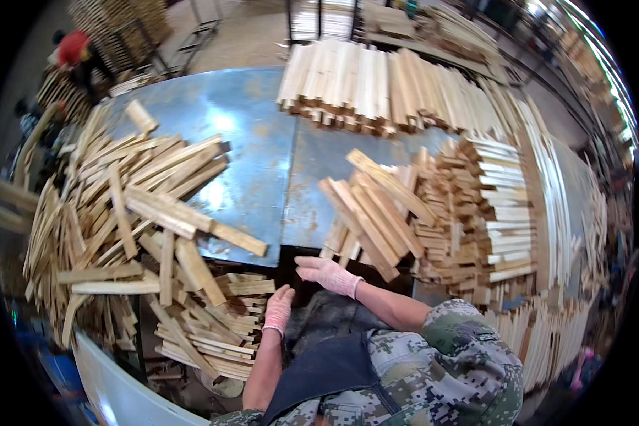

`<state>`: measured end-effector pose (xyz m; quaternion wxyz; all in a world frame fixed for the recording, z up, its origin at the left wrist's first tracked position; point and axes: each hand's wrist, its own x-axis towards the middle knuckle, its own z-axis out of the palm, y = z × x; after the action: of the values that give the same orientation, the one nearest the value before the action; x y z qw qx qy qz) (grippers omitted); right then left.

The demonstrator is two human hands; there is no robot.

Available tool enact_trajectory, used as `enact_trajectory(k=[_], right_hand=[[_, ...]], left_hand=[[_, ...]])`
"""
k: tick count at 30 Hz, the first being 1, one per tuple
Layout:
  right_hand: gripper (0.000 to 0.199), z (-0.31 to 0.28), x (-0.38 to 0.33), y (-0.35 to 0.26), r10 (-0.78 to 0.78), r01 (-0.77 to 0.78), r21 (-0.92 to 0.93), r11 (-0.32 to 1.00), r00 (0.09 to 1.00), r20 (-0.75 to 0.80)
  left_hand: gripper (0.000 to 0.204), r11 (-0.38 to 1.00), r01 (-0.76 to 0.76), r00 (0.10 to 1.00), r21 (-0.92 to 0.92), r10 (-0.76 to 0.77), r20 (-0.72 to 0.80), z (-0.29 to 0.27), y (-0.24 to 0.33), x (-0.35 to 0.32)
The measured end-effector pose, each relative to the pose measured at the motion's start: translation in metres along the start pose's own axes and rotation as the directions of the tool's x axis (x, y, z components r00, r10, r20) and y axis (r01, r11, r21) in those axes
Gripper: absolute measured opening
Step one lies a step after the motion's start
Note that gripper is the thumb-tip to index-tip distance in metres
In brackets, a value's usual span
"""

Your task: The person picks up wooden planks from a pile, stacks them on a metal table, and places them onto a conveyor belt. They then use a digital caliper to measure the dimensions of the planks.

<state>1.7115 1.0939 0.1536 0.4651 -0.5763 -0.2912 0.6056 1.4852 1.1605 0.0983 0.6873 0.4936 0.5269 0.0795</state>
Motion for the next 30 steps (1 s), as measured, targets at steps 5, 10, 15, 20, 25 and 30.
enact_trajectory(k=[5,10,15,20,25,30], right_hand=[[0.068,-0.057,0.000,-0.061,-0.121,0.179,0.181,0.967,0.948,-0.293],[0.068,-0.156,0.026,-0.094,-0.308,0.141,-0.285,0.948,0.628,-0.715],[0.063,-0.263,0.016,-0.085,-0.132,-0.659,-0.475,0.583,0.500,-0.856],[0.062,-0.278,0.001,-0.064,-0.155,-0.632,-0.672,0.386,0.673,-0.723],[0.057,-0.293,-0.008,-0.020,-0.397,-0.557,-0.729,0.399,0.612,-0.684],[0.053,-0.296,-0.009,-0.017,-0.305,-0.401,-0.731,0.553,0.718,-0.625]], left_hand=[[0.055,0.988,-0.143,0.987,0.051,0.138,0.087,0.042,0.022,0.042],[0.067,0.939,-0.284,0.939,0.194,0.232,0.254,0.117,0.096,0.043],[0.064,0.937,-0.216,0.963,0.275,0.157,0.221,0.183,0.114,0.066],[0.066,0.907,-0.269,0.952,0.325,0.198,0.235,0.200,0.129,0.076],[0.081,0.832,-0.099,0.989,0.546,0.022,0.146,0.201,0.175,0.064],[0.081,0.853,0.009,0.998,0.522,-0.036,0.043,0.230,0.154,0.079]])
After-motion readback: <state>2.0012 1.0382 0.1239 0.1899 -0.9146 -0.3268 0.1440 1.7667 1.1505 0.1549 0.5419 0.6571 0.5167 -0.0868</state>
